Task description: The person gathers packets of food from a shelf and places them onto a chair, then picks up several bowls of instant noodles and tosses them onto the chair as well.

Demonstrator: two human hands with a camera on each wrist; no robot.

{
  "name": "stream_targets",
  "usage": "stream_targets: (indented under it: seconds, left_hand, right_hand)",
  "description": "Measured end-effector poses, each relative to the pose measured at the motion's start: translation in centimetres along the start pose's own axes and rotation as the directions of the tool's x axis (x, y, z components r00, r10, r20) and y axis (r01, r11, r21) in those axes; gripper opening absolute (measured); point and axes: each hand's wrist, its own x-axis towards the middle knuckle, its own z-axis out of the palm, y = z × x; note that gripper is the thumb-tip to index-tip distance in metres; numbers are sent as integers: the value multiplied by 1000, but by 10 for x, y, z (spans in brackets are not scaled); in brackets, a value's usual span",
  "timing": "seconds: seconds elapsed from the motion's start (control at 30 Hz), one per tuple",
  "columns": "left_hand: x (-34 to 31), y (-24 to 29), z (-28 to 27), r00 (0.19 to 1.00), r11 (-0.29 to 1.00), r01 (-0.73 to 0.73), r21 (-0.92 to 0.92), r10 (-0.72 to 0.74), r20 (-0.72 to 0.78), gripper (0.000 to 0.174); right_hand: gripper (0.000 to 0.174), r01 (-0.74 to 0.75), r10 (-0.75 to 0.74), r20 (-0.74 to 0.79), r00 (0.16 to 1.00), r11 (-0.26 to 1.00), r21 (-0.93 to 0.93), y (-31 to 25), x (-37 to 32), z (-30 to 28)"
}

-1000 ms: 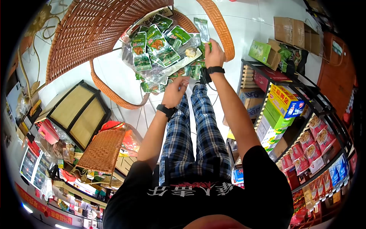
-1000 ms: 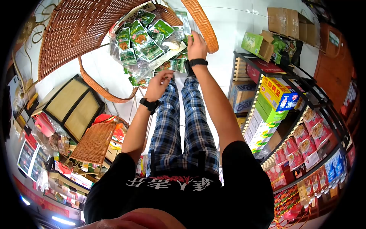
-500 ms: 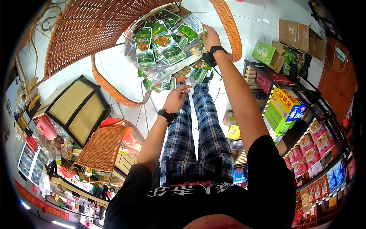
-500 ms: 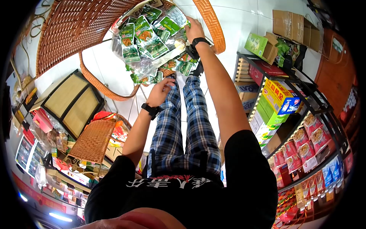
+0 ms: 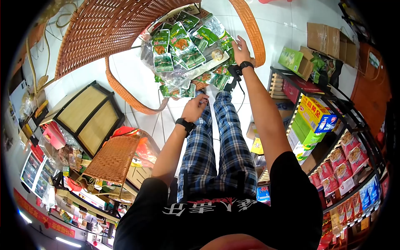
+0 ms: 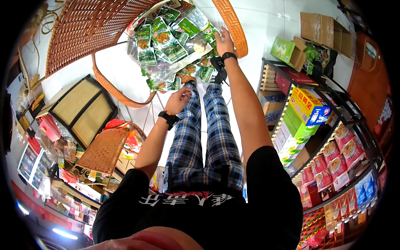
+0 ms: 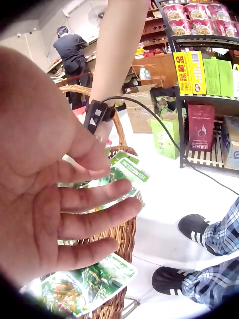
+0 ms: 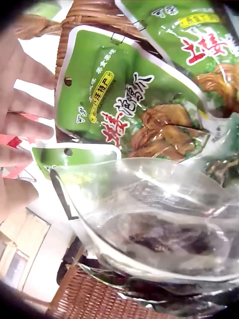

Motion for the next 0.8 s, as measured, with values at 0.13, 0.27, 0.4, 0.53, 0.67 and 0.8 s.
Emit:
stream_targets:
  seconds: [0.13,0.27,0.4,0.53,0.67,0.8]
  left_hand:
    - [-3,-3,0,1000,1000,10,16,-10,-4,27]
    - [-10,-4,-1,999,1000,-9,22,8,35,30]
    - [-31,-3,-2,1000,1000,-9,11,9,28,33]
    - [-81,9,-8,995,971,-38,236,16,95,28]
    - [-140,32,-32,984,946,-64,316,6,181,29]
    - [-172,11,-64,986,922,-121,367,71,149,30]
  right_hand:
    - [54,38,-36,-34,999,998,56,5,-10,-5]
    - [51,150,-133,-158,978,984,98,13,-41,-11]
    - [42,147,-143,-38,989,975,169,-2,-100,-16]
    - [41,129,-126,31,992,984,-120,-2,-153,-43]
    - [35,-227,232,126,964,972,-54,-1,-207,-86]
    - [21,-102,160,153,975,938,-332,39,-261,-133]
